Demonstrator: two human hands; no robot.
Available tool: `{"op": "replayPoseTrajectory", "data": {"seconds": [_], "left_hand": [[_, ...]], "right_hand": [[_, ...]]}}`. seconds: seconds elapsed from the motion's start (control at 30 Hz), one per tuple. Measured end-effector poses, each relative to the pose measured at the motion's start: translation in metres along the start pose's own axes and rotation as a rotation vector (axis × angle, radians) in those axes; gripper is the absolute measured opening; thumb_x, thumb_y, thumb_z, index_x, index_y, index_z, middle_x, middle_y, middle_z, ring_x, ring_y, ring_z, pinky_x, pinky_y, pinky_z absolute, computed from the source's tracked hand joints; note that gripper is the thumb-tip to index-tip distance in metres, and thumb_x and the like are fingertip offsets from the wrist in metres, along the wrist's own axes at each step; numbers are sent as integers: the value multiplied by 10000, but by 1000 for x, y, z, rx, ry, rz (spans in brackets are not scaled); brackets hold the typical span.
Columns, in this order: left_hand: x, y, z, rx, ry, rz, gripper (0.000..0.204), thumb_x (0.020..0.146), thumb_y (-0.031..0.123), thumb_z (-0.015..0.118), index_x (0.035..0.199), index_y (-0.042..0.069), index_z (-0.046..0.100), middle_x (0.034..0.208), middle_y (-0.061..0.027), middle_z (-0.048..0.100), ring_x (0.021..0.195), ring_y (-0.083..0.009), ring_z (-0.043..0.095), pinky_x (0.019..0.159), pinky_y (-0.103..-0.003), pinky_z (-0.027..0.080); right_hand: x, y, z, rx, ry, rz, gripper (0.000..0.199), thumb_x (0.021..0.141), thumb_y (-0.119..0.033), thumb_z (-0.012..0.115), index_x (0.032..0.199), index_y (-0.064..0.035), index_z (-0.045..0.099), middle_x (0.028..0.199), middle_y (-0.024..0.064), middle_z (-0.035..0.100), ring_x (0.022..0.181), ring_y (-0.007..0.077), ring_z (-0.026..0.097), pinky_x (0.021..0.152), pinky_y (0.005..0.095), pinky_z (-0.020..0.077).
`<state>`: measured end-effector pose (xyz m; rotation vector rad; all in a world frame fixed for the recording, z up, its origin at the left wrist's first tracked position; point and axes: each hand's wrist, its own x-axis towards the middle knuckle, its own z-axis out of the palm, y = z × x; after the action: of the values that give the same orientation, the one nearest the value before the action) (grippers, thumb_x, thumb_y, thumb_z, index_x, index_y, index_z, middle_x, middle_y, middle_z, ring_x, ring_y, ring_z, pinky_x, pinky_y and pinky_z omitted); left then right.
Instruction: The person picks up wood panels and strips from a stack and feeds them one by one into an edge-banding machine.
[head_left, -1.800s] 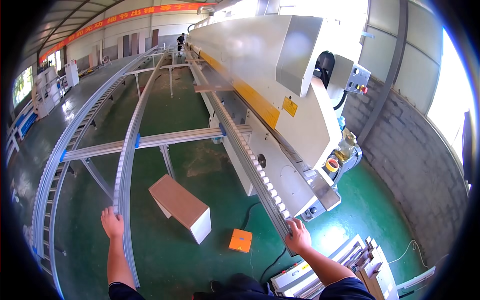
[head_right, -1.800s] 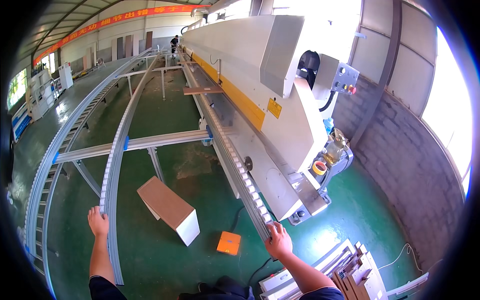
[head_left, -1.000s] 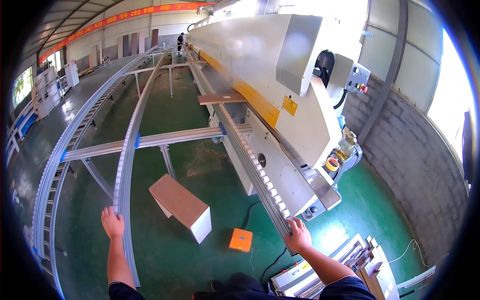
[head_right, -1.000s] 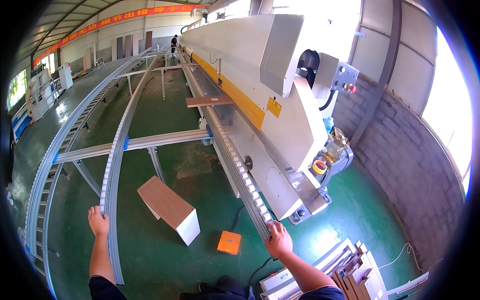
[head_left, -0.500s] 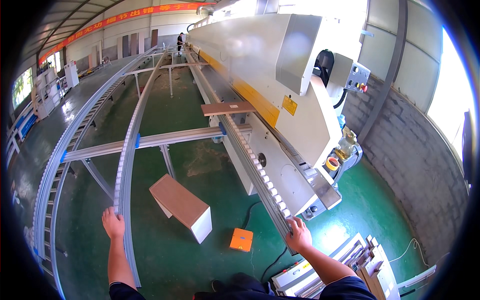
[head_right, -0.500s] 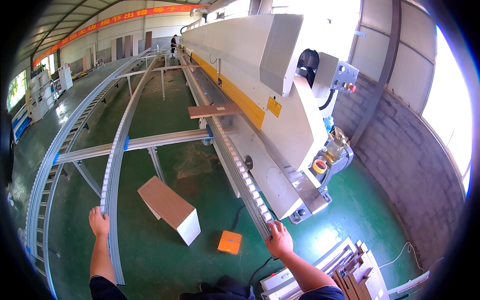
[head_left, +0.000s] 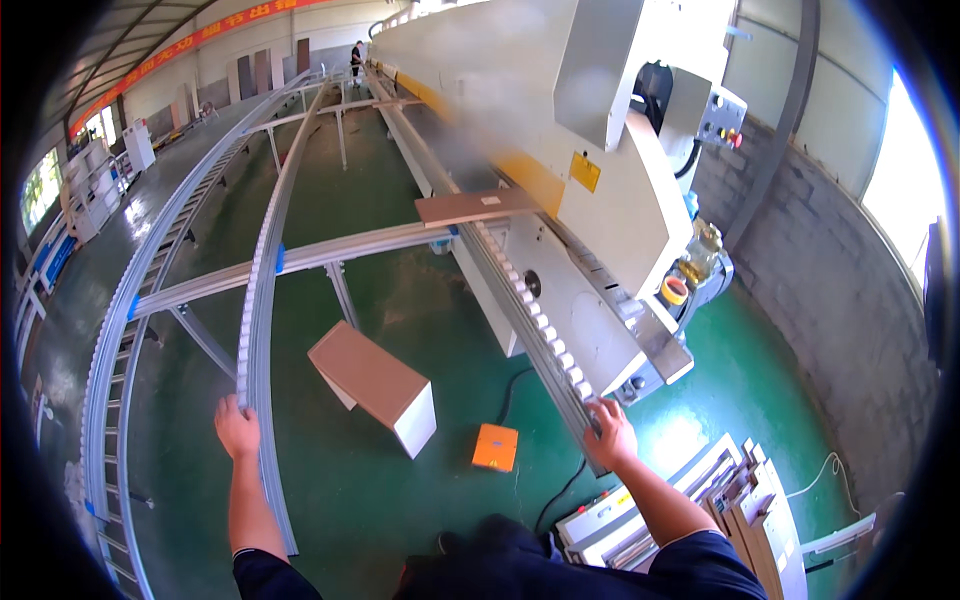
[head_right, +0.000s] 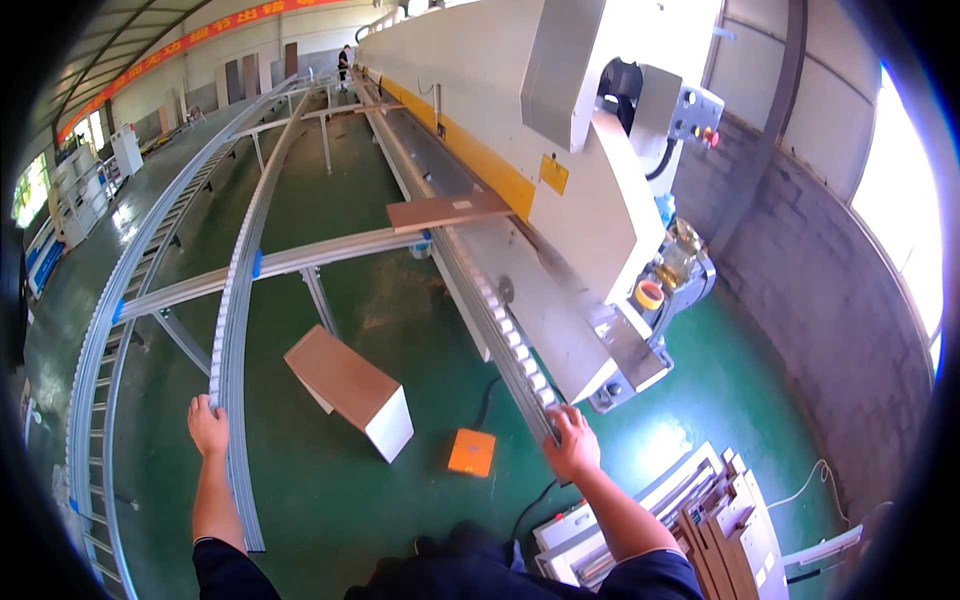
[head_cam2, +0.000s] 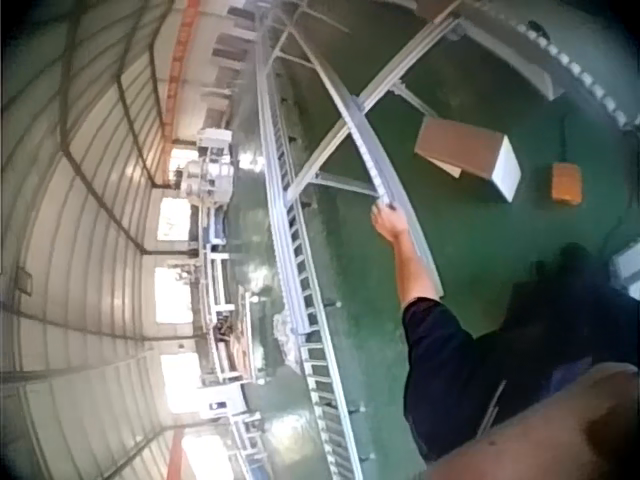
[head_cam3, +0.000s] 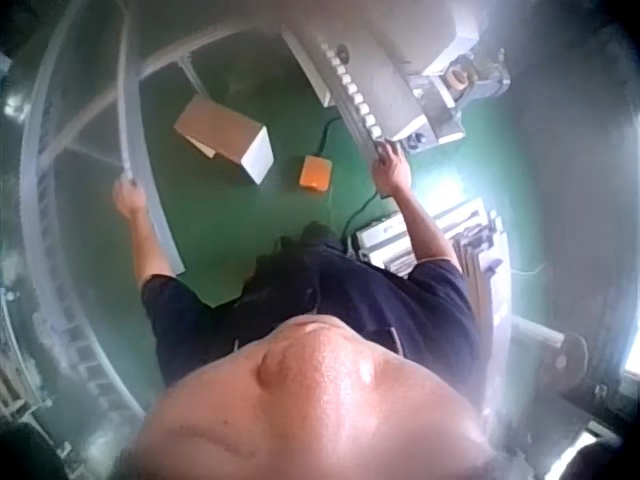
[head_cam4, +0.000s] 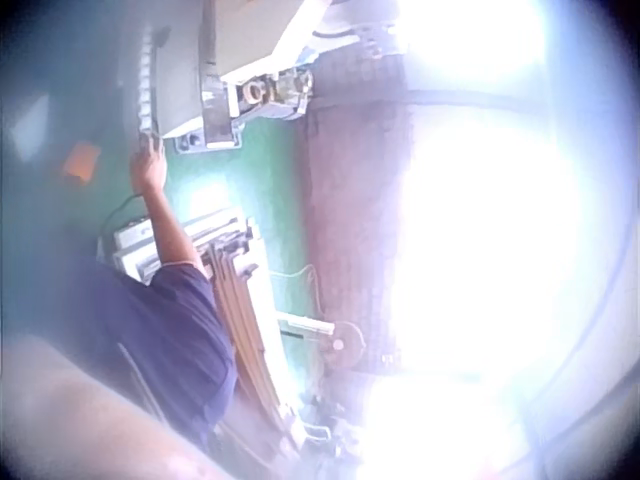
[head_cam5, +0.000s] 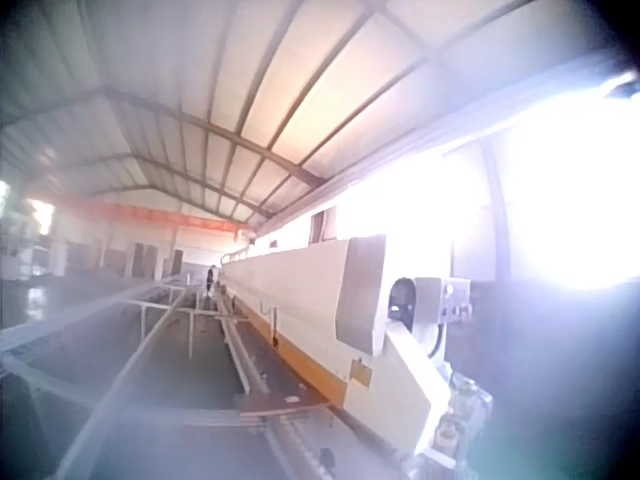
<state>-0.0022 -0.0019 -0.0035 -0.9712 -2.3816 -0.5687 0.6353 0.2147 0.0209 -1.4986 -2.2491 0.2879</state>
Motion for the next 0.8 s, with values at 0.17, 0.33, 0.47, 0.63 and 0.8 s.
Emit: {"op": "replayPoseTrajectory", "data": {"seconds": [0.17, 0.33, 0.47, 0.63, 0.8], "left_hand": [[0, 3, 0, -24, 5, 26, 194, 755, 108, 582, 933, 32, 556, 962, -186, 580, 952, -378, 546, 857, -473, 439], [1, -5, 5, -14, -71, -61, 188, 767, 116, 585, 939, 41, 567, 924, -180, 611, 930, -380, 557, 847, -471, 440], [0, -10, 8, -24, -24, -7, 187, 774, 123, 588, 942, 43, 574, 944, -175, 621, 938, -375, 559, 849, -467, 438], [0, -7, 6, -61, -6, -13, 180, 774, 121, 588, 934, 40, 574, 949, -166, 624, 941, -369, 556, 856, -466, 435], [0, -10, 9, -65, -9, -31, 181, 775, 122, 583, 935, 39, 572, 950, -162, 624, 940, -364, 556, 862, -459, 436]], "right_hand": [[0, 4, 3, 100, 93, 15, 402, 798, -189, 624, 1192, -121, 579, 1228, 149, 558, 1121, 358, 550, 956, 420, 459], [10, 32, 25, 488, 274, 341, 366, 851, -211, 612, 1176, -51, 564, 1114, 143, 605, 975, 293, 606, 858, 375, 481], [27, 79, 36, 1175, 459, 736, 420, 896, -309, 554, 1230, -60, 510, 1094, 125, 603, 904, 242, 599, 747, 385, 503], [27, 96, 35, 1554, 571, 870, 509, 890, -374, 557, 1247, -23, 464, 1186, 179, 556, 991, 307, 588, 839, 451, 498], [34, 104, 38, 1639, 573, 900, 623, 883, -387, 565, 1345, -5, 395, 1276, 197, 504, 1081, 342, 556, 909, 480, 472]]}}
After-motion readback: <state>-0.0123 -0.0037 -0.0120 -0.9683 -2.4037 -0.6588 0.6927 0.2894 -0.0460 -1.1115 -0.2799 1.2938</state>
